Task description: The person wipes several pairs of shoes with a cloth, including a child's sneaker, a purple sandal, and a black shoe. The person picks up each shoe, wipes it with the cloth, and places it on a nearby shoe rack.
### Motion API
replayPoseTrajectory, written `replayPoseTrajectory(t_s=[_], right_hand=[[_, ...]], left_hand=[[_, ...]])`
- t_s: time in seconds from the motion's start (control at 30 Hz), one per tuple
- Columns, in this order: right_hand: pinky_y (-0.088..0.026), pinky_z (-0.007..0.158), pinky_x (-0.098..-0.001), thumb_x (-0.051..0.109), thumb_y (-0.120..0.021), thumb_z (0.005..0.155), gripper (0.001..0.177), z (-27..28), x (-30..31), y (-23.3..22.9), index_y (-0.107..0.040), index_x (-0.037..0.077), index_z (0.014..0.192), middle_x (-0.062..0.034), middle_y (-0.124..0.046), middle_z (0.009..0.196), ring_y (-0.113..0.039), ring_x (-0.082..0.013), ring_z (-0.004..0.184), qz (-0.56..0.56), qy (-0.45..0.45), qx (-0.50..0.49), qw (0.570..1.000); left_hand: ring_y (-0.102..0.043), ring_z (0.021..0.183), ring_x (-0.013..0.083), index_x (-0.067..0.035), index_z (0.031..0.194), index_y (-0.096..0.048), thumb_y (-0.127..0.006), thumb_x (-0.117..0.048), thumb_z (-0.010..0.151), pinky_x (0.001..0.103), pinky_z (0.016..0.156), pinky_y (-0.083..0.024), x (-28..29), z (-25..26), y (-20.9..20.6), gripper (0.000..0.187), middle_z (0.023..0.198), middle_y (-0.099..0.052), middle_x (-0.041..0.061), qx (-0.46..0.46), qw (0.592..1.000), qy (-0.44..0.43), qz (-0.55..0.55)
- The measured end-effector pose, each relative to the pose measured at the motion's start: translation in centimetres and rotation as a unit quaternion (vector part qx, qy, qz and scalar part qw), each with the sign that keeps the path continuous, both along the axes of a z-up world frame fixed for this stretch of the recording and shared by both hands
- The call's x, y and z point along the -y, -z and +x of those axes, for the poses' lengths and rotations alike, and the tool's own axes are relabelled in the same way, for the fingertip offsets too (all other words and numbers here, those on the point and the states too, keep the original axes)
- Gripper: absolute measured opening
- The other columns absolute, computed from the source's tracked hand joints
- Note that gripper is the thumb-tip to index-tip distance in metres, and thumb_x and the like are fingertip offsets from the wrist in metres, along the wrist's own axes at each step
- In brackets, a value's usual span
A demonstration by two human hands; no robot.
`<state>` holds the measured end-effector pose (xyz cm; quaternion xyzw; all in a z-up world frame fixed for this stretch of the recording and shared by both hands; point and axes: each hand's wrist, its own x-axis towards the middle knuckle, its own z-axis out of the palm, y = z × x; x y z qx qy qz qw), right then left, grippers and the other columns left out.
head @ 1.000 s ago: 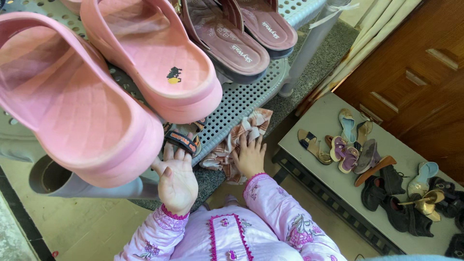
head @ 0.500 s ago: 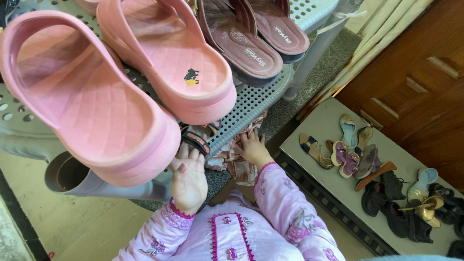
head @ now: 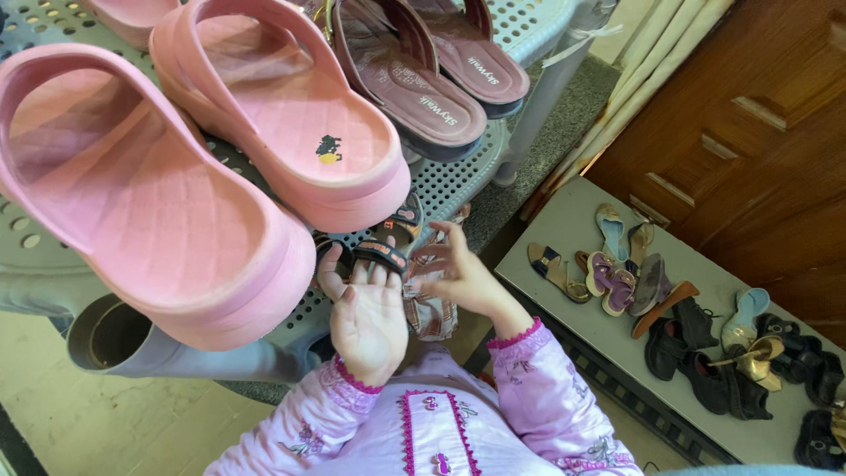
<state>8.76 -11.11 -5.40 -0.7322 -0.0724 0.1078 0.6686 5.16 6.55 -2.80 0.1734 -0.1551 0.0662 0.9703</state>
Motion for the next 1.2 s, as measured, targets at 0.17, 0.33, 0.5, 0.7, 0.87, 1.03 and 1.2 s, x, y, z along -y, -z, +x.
replayPoseTrajectory(t_s=[0.17, 0.33, 0.5, 0.7, 0.87, 1.03, 1.2], right_hand=[[-0.059, 0.089, -0.0412, -0.003, -0.082, 0.069, 0.125, -0.6, -2.2, 0.3, 0.001, 0.020, 0.160, -0.0270, -0.044, 0.149, -0.067, -0.0272, 0.107, 0.015, 0.049, 0.023, 0.998], [-0.059, 0.088, -0.0372, -0.001, -0.079, 0.073, 0.119, 1.0, -2.2, 3.3, -0.001, 0.021, 0.159, -0.0254, -0.052, 0.145, -0.071, -0.0222, 0.100, 0.010, 0.112, 0.018, 0.994], [-0.056, 0.078, -0.0325, 0.001, -0.073, 0.082, 0.100, 2.8, -1.7, 6.3, -0.010, 0.019, 0.157, -0.0231, -0.069, 0.129, -0.069, -0.0191, 0.086, -0.117, 0.121, 0.028, 0.985], [-0.057, 0.075, -0.0300, -0.005, -0.064, 0.083, 0.093, 5.1, -0.3, 8.7, -0.014, 0.016, 0.158, -0.0199, -0.072, 0.114, -0.071, -0.0182, 0.090, -0.114, 0.098, 0.070, 0.986], [-0.058, 0.077, -0.0299, -0.008, -0.056, 0.089, 0.085, 7.6, -0.2, 10.0, -0.011, 0.015, 0.158, -0.0169, -0.063, 0.126, -0.067, -0.0164, 0.099, 0.021, 0.038, -0.001, 0.999], [-0.055, 0.091, -0.0334, -0.011, -0.053, 0.092, 0.075, 8.8, -1.5, 10.9, -0.017, 0.008, 0.155, -0.0223, -0.062, 0.132, -0.065, -0.0217, 0.113, -0.025, 0.008, 0.115, 0.993], [-0.055, 0.092, -0.0371, -0.012, -0.049, 0.083, 0.080, 9.4, -2.6, 10.8, -0.011, 0.003, 0.151, -0.0285, -0.067, 0.126, -0.068, -0.0301, 0.118, -0.089, 0.019, 0.123, 0.988]], left_hand=[[-0.049, 0.126, 0.0319, -0.015, 0.142, -0.038, -0.063, -0.026, 0.095, 0.052, 0.113, -0.037, 2.1, 2.1, 1.3, 0.054, 0.133, -0.048, 0.016, -0.104, 0.991, 0.015, -0.081], [-0.047, 0.121, 0.0295, -0.016, 0.141, -0.043, -0.063, -0.022, 0.096, 0.048, 0.112, -0.038, 3.5, 3.9, 3.6, 0.049, 0.126, -0.049, 0.014, -0.150, 0.983, 0.021, -0.105], [-0.047, 0.126, 0.0264, -0.019, 0.136, -0.044, -0.061, -0.023, 0.091, 0.044, 0.110, -0.039, 2.9, 4.8, 4.3, 0.048, 0.136, -0.051, 0.011, -0.236, 0.966, 0.033, -0.103], [-0.046, 0.130, 0.0303, -0.015, 0.141, -0.041, -0.064, -0.020, 0.092, 0.046, 0.118, -0.035, 1.3, 4.2, 3.0, 0.053, 0.143, -0.049, 0.016, -0.197, 0.980, 0.028, -0.024], [-0.047, 0.141, 0.0255, -0.004, 0.146, -0.042, -0.061, -0.011, 0.095, 0.043, 0.122, -0.032, -1.2, 3.9, 3.9, 0.054, 0.151, -0.048, 0.015, -0.141, 0.966, -0.168, 0.134], [-0.047, 0.142, 0.0220, 0.004, 0.143, -0.048, -0.061, -0.009, 0.099, 0.040, 0.124, -0.032, -3.5, 4.1, 7.2, 0.048, 0.152, -0.050, 0.015, -0.164, 0.927, -0.271, 0.203], [-0.047, 0.140, 0.0217, 0.004, 0.142, -0.050, -0.062, -0.010, 0.099, 0.040, 0.122, -0.033, -4.5, 4.0, 9.5, 0.047, 0.150, -0.051, 0.014, -0.201, 0.917, -0.257, 0.227]])
